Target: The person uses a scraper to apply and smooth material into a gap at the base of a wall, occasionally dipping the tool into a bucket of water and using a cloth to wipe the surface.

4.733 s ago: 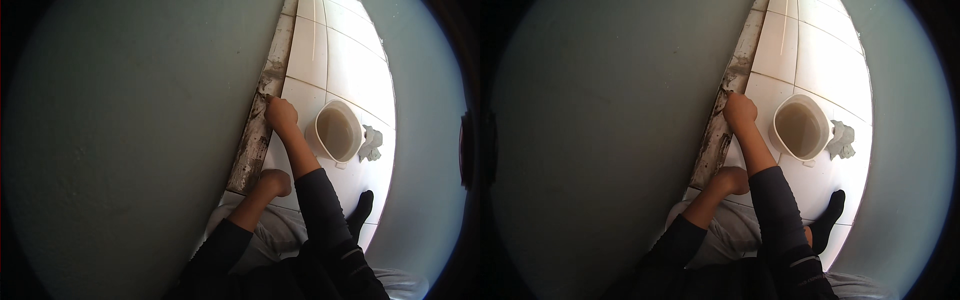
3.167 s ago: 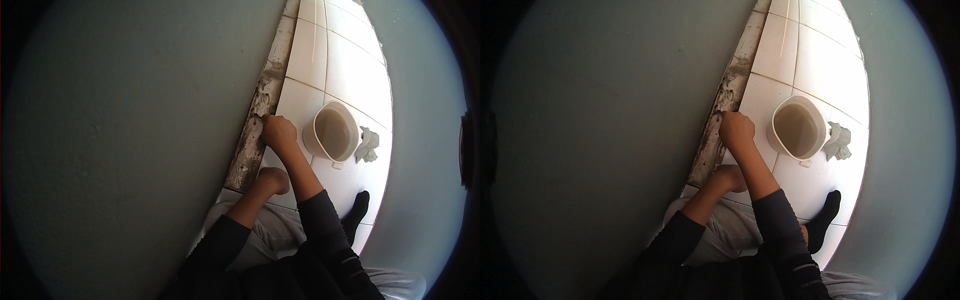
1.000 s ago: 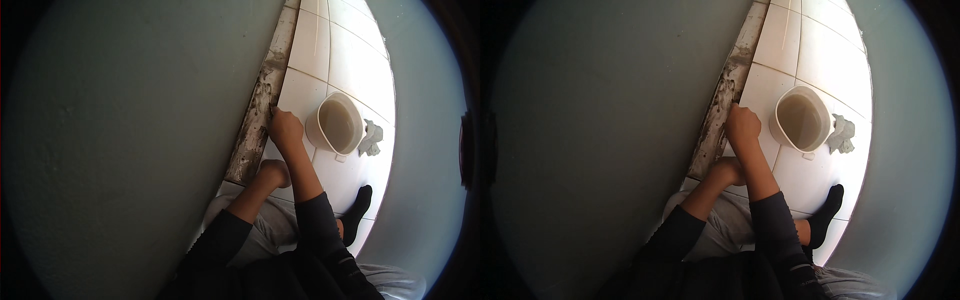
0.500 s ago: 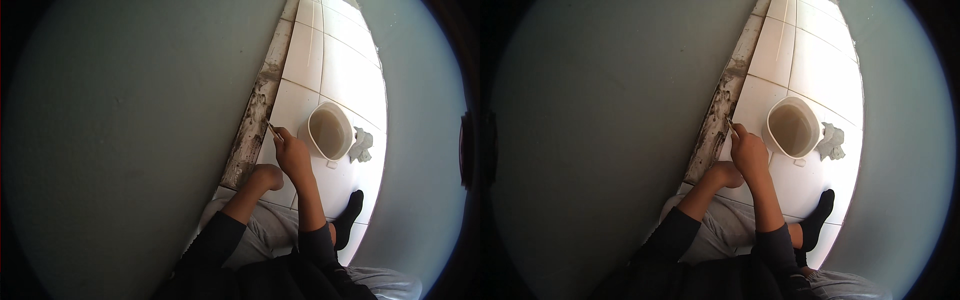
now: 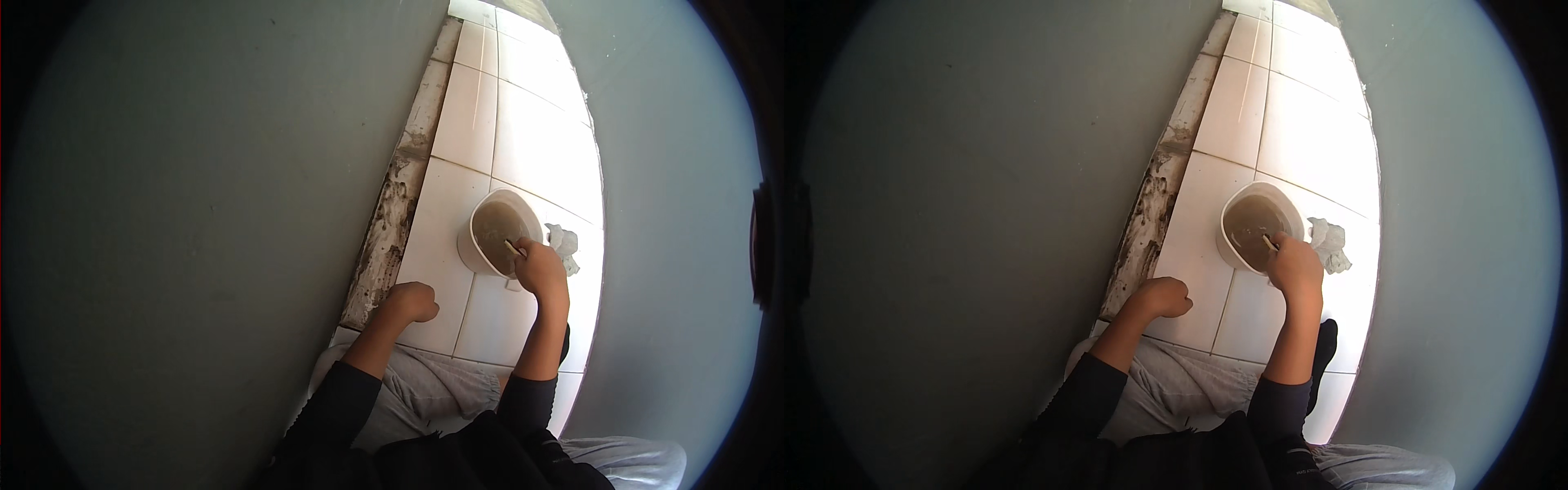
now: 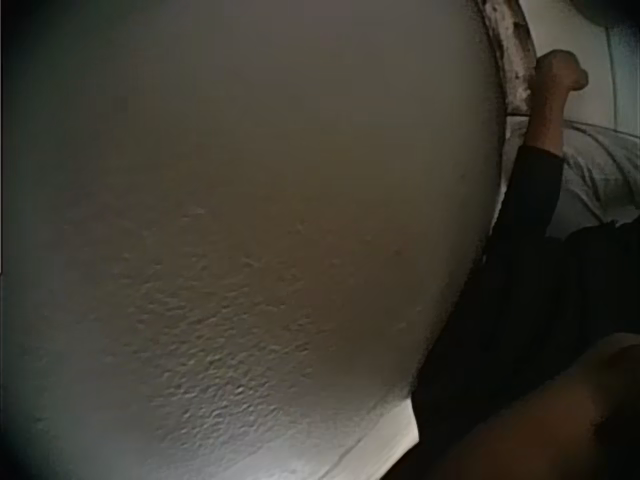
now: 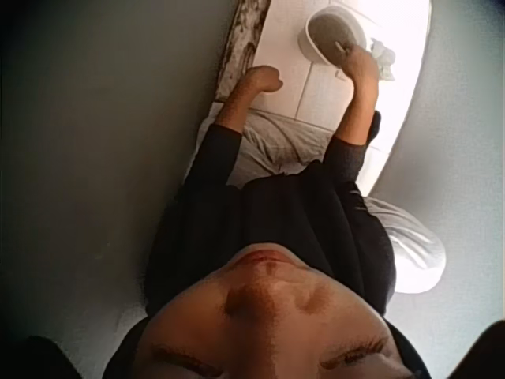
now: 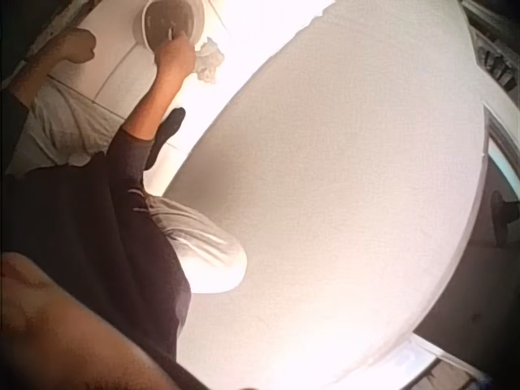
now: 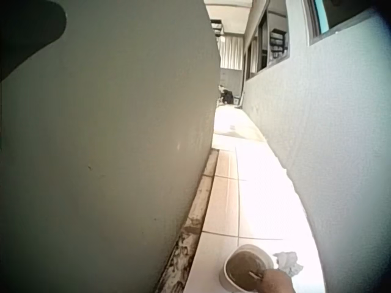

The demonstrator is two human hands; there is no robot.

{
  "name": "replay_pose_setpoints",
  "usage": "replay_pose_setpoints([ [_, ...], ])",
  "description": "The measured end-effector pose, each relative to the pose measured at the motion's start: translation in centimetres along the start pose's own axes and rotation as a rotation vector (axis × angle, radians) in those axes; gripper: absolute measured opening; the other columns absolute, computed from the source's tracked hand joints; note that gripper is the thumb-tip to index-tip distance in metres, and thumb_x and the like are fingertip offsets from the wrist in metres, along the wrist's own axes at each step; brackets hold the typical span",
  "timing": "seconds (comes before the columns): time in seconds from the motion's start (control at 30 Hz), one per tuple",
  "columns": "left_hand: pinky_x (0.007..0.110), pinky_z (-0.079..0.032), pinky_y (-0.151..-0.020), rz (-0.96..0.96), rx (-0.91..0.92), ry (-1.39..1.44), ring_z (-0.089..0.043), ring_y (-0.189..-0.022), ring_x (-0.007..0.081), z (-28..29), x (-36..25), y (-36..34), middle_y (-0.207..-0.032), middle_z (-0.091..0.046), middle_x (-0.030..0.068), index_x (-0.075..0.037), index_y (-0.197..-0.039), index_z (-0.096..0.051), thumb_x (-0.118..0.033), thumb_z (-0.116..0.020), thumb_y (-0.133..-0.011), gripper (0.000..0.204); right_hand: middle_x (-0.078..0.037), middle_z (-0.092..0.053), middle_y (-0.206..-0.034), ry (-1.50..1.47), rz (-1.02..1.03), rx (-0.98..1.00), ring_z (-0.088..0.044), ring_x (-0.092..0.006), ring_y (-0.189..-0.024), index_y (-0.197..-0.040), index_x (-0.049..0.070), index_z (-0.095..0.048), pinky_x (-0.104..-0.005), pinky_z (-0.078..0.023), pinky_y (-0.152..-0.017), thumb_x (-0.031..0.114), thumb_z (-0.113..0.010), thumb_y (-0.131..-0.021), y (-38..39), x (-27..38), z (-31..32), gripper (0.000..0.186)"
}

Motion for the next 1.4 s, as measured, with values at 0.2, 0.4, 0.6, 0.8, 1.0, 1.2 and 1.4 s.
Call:
replay_pose_setpoints([
  [0.2, 0.039, -0.046, -0.082, 0.039, -0.134, 0.054, -0.059, -0.092, 0.0305, 1.2, 1.5, 0.8, -0.100, -0.061, 0.0182, 0.000, -0.096, -0.062, -0.021, -0.044, -0.079, 0.033, -0.021, -0.059, -0.093, -0.460, 0.212, -0.185, -0.056, -0.0367, -0.087, -0.107, 0.003, -0.056, -0.0416, -0.045, -0.075, 0.007, -0.050, -0.077, 3.7, 3.3, 0.8, 0.030],
  [0.4, 0.035, -0.045, -0.065, -0.040, -0.543, 0.961, -0.057, -0.071, 0.0222, 3.1, 5.1, 0.8, -0.075, -0.060, 0.0117, 0.002, -0.084, -0.059, -0.025, -0.037, -0.089, 0.035, -0.024, -0.047, -0.097, -0.626, 0.455, -0.154, -0.053, -0.0400, -0.082, -0.120, -0.002, -0.042, -0.0420, -0.045, -0.071, 0.004, -0.048, -0.078, 4.2, 9.5, -7.7, 0.042],
  [0.6, 0.034, -0.044, -0.068, 0.085, -0.667, 0.772, -0.057, -0.075, 0.0223, 3.9, 6.1, 1.3, -0.079, -0.059, 0.0135, 0.002, -0.088, -0.057, -0.029, -0.037, -0.090, 0.038, -0.027, -0.044, -0.100, -0.767, 0.408, -0.121, -0.050, -0.0414, -0.087, -0.127, -0.006, -0.031, -0.0406, -0.042, -0.080, 0.002, -0.049, -0.078, 3.4, 11.9, -16.0, 0.053],
  [0.8, 0.038, -0.045, -0.069, 0.191, -0.673, 0.710, -0.060, -0.078, 0.0294, 3.9, 6.8, 1.3, -0.082, -0.059, 0.0215, 0.004, -0.091, -0.053, -0.021, -0.042, -0.087, 0.027, -0.023, -0.048, -0.112, -1.257, 0.490, 0.048, -0.054, -0.0326, -0.095, -0.135, 0.000, -0.019, -0.0355, -0.045, -0.079, 0.003, -0.051, -0.080, 4.2, 11.6, -16.8, 0.064],
  [1.0, 0.044, -0.045, -0.071, 0.210, -0.816, 0.510, -0.059, -0.078, 0.0384, 2.5, 8.4, 0.0, -0.082, -0.058, 0.0249, 0.003, -0.093, -0.049, -0.011, -0.044, -0.084, 0.018, -0.011, -0.058, -0.091, -0.757, 0.301, 0.035, -0.058, -0.0253, -0.081, -0.125, 0.003, -0.039, -0.0364, -0.045, -0.072, 0.004, -0.051, -0.076, 3.2, 8.3, -14.5, 0.051],
  [1.2, 0.046, -0.043, -0.079, 0.134, -0.808, 0.380, -0.052, -0.094, 0.0427, 3.0, 5.6, 2.2, -0.096, -0.053, 0.0314, -0.001, -0.109, -0.048, -0.004, -0.046, -0.081, 0.028, -0.006, -0.051, -0.081, -0.470, 0.586, -0.432, -0.050, -0.0236, -0.075, -0.104, 0.007, -0.057, -0.0355, -0.042, -0.066, 0.001, -0.053, -0.068, 2.9, 7.4, -17.1, 0.037],
  [1.4, 0.045, -0.043, -0.081, 0.055, -0.814, 0.261, -0.051, -0.095, 0.0421, 2.1, 5.2, 2.7, -0.100, -0.050, 0.0303, -0.004, -0.116, -0.047, -0.004, -0.050, -0.081, 0.035, -0.006, -0.050, -0.081, -0.494, 0.593, -0.427, -0.049, -0.0235, -0.078, -0.096, 0.009, -0.059, -0.0360, -0.041, -0.068, 0.001, -0.054, -0.067, 3.0, 7.7, -17.0, 0.031],
])
Point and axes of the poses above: each hand's wrist, its own y-axis away from the middle knuckle, its own z-axis out of the back of the hand, x = y × z, the point moved 3 cm from there along -y, towards the middle knuckle
